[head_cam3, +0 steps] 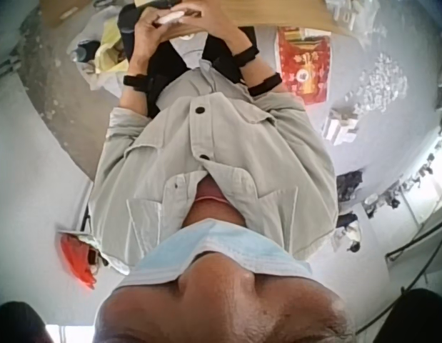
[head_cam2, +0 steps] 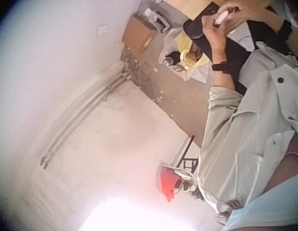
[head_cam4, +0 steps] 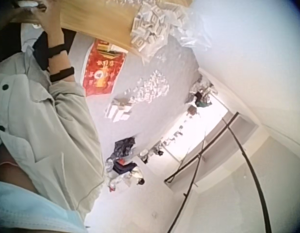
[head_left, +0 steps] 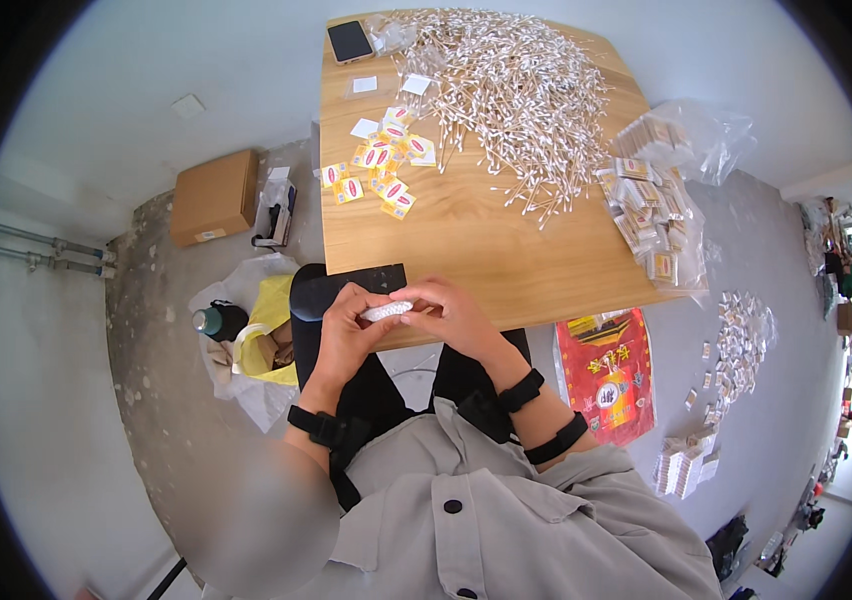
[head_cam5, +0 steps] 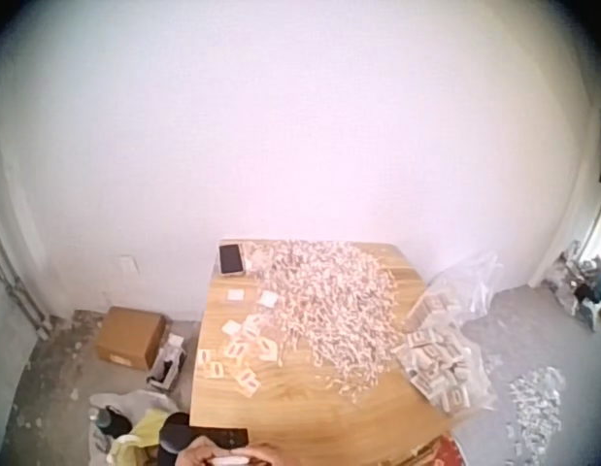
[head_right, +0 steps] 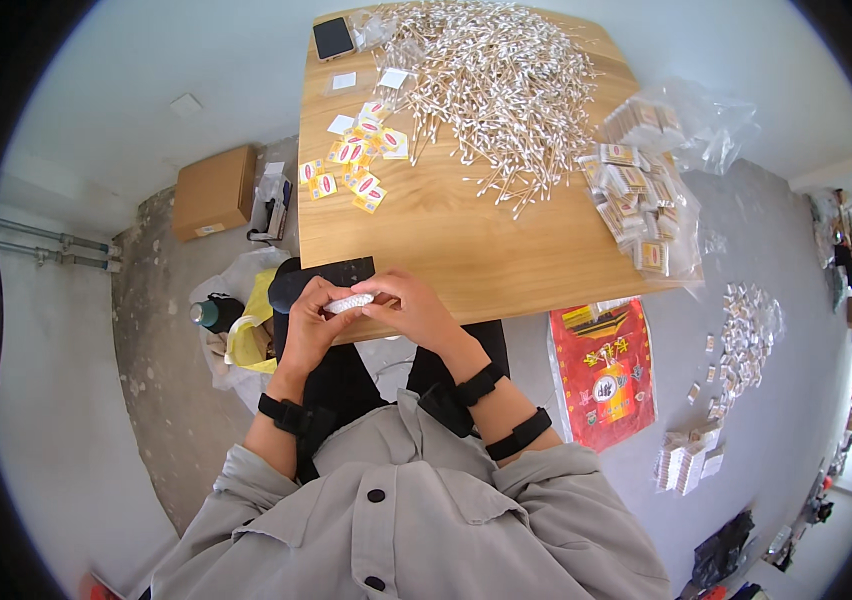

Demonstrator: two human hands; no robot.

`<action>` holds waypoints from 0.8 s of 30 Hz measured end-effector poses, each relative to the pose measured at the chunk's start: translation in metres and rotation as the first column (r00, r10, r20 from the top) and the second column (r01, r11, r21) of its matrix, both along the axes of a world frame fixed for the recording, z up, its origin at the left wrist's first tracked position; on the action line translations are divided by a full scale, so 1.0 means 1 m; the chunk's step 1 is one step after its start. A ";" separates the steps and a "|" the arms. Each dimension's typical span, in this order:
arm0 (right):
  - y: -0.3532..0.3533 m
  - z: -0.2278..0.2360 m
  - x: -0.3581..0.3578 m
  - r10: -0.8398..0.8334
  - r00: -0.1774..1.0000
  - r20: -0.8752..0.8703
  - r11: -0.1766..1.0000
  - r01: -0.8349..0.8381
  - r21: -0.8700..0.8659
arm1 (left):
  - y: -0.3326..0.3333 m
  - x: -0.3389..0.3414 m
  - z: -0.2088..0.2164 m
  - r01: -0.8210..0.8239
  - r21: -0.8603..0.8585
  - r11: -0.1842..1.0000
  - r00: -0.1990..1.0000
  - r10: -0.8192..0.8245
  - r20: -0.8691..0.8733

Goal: Packing several cotton swabs into small plastic bags and adding a cardboard label.

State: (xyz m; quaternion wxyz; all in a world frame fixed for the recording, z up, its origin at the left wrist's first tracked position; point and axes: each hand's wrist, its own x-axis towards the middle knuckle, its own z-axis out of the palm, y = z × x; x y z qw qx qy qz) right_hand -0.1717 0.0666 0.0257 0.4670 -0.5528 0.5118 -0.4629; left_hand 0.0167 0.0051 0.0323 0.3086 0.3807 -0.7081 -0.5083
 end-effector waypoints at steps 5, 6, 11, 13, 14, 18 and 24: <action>0.001 -0.006 -0.002 -0.053 0.997 0.064 0.998 0.052 0.024 | 0.010 -0.007 0.013 -0.127 0.333 0.934 0.976 0.178 -0.125; 0.001 -0.004 -0.002 -0.046 0.998 0.038 0.998 0.045 0.034 | 0.010 -0.002 0.008 -0.088 0.284 0.955 0.988 0.120 -0.098; -0.002 0.005 0.004 -0.042 0.997 -0.071 0.999 0.043 0.008 | 0.008 0.003 -0.011 -0.112 0.288 0.951 0.988 0.137 -0.067; -0.003 0.006 0.003 0.005 0.999 -0.053 1.000 -0.005 0.006 | 0.005 0.004 -0.008 -0.084 0.412 0.907 0.986 0.136 -0.099; -0.004 0.005 0.003 0.006 0.999 -0.052 1.000 -0.006 0.008 | 0.005 0.004 -0.009 -0.086 0.413 0.907 0.986 0.137 -0.098; -0.007 0.006 0.002 -0.009 0.990 -0.143 1.000 0.010 0.006 | 0.011 -0.008 0.011 -0.180 0.298 0.937 0.983 0.178 0.034; -0.004 0.002 0.002 -0.056 0.990 -0.126 0.998 0.052 -0.035 | 0.019 -0.010 0.034 0.035 -0.410 0.911 0.923 0.127 0.362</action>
